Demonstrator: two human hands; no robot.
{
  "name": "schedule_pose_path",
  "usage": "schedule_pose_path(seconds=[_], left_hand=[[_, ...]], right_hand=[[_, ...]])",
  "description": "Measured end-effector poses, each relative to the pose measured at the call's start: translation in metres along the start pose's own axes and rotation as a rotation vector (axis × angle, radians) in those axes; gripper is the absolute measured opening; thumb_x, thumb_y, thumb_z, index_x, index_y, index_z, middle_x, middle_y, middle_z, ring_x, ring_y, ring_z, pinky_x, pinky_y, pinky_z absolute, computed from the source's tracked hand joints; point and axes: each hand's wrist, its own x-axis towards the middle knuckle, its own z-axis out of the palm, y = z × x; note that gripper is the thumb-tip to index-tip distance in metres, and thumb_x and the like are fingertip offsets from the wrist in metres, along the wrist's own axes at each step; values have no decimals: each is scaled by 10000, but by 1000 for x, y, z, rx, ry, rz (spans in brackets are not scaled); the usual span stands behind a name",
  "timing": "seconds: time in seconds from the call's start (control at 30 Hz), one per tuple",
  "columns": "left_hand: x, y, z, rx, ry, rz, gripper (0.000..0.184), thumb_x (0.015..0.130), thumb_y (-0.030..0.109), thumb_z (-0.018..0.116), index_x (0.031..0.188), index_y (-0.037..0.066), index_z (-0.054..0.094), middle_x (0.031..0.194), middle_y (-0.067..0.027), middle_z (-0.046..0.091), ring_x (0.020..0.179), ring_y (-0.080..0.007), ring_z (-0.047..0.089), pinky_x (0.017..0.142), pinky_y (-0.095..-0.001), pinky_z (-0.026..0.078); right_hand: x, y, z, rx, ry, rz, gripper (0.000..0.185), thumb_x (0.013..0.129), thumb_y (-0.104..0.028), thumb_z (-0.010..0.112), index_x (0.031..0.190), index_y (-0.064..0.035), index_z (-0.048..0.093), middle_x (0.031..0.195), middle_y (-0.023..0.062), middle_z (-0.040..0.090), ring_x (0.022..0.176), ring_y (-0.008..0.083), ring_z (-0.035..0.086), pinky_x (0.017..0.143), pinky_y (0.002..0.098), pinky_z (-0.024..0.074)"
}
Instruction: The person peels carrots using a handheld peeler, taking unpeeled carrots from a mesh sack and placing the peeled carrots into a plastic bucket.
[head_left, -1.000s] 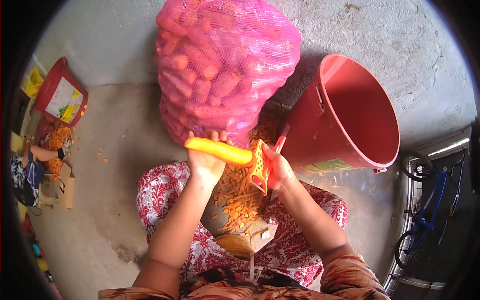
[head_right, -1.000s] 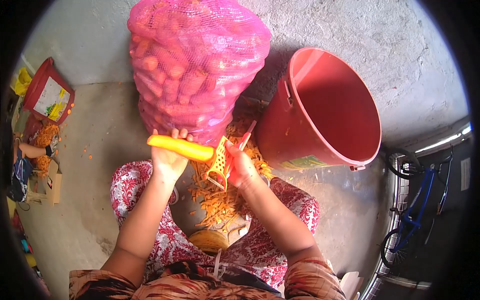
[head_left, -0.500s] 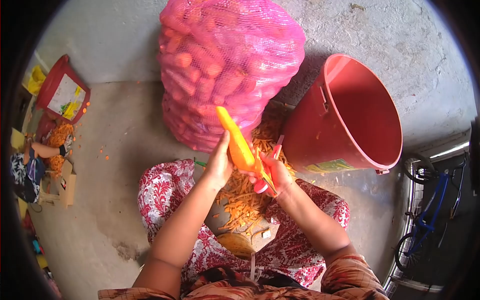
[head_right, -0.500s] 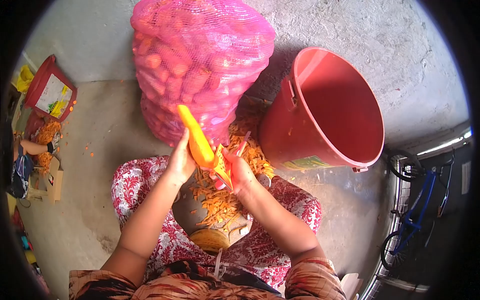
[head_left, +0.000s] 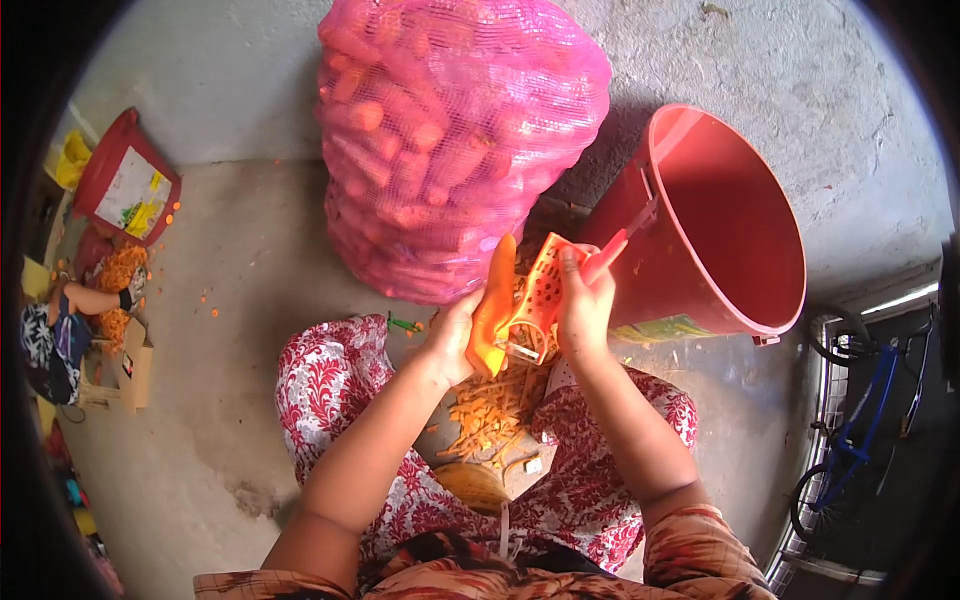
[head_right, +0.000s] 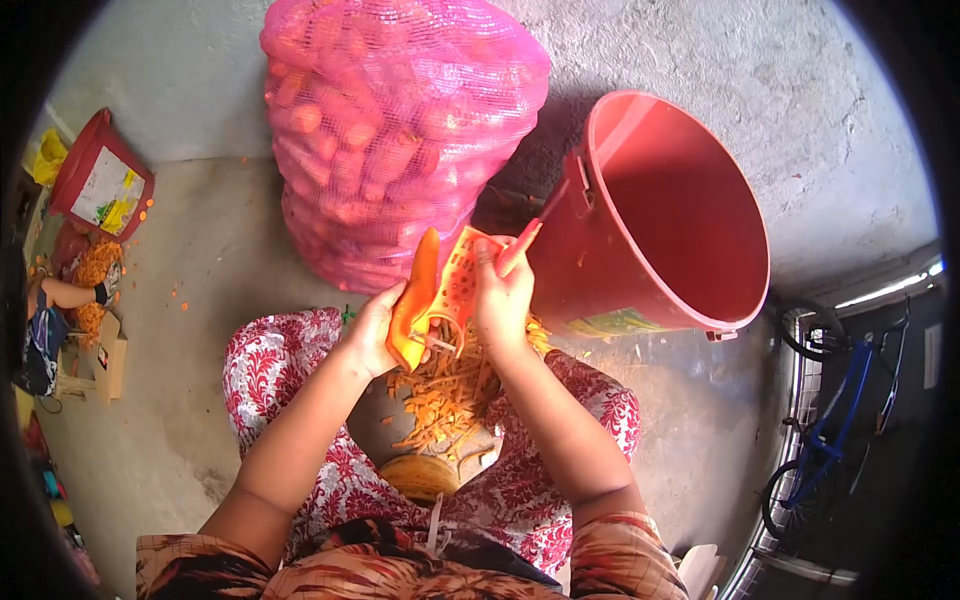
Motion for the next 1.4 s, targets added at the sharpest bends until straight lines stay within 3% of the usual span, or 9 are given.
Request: schedule_pose_path(seconds=[0.43,0.67,0.73,0.77,0.9,1.0,1.17,1.27,1.4], left_hand=[[-1,-12,1,203,-3,-119,579,819,596,274,1027,102,494,757,-84,556,574,-203,544,449,-313,453],[-15,-15,3,298,-164,-147,554,823,549,345,1104,82,446,735,-62,523,581,-167,530,479,-286,452],[-14,-11,3,384,-145,-63,514,830,500,385,1104,69,442,744,-61,521,579,-164,529,512,-295,461],[-14,-8,1,420,-133,-9,407,806,335,514,1085,48,441,789,-75,531,613,-180,544,555,-305,461],[-6,-11,-7,1418,188,581,445,661,132,675,1019,7,442,822,-112,564,719,-259,572,644,-352,450],[-13,-2,-1,1826,453,557,494,638,193,695,1024,15,445,832,-151,577,771,-303,574,682,-368,446],[-15,13,-4,1744,623,741,433,665,370,664,889,53,473,754,-160,588,703,-335,574,588,-405,438],[-12,19,-7,1776,672,585,418,691,391,633,879,49,486,734,-162,587,696,-332,574,587,-402,438],[-9,16,-26,1719,613,670,344,723,296,635,880,26,492,759,-151,582,687,-297,579,603,-371,445]], right_hand=[[5,2,5,-451,181,-430,97,805,-82,529,831,6,498,603,123,518,534,144,489,533,294,423],[77,-12,-54,-370,644,-416,147,840,-128,496,881,12,505,656,107,539,556,158,498,542,295,422],[75,-18,-54,-278,588,-422,163,851,-162,497,838,0,511,677,46,525,585,95,471,550,241,405],[71,-19,-53,-328,551,-435,162,852,-163,496,843,-1,511,677,39,523,584,91,469,545,239,403],[53,-16,-34,-343,353,-433,131,844,-143,502,834,-13,515,664,8,498,571,72,444,524,220,383],[44,3,-32,-473,110,-334,90,818,-108,519,818,-18,521,627,-13,498,548,74,451,503,222,389],[8,-7,-30,-620,-377,-21,83,797,-84,545,809,-3,531,658,18,549,616,76,497,566,244,420],[0,0,-41,-772,-678,63,167,770,-122,560,884,-4,530,703,148,590,654,229,589,623,322,449],[-11,10,-47,-718,-785,112,179,771,-129,565,893,-4,529,727,143,588,691,213,585,649,323,443]])
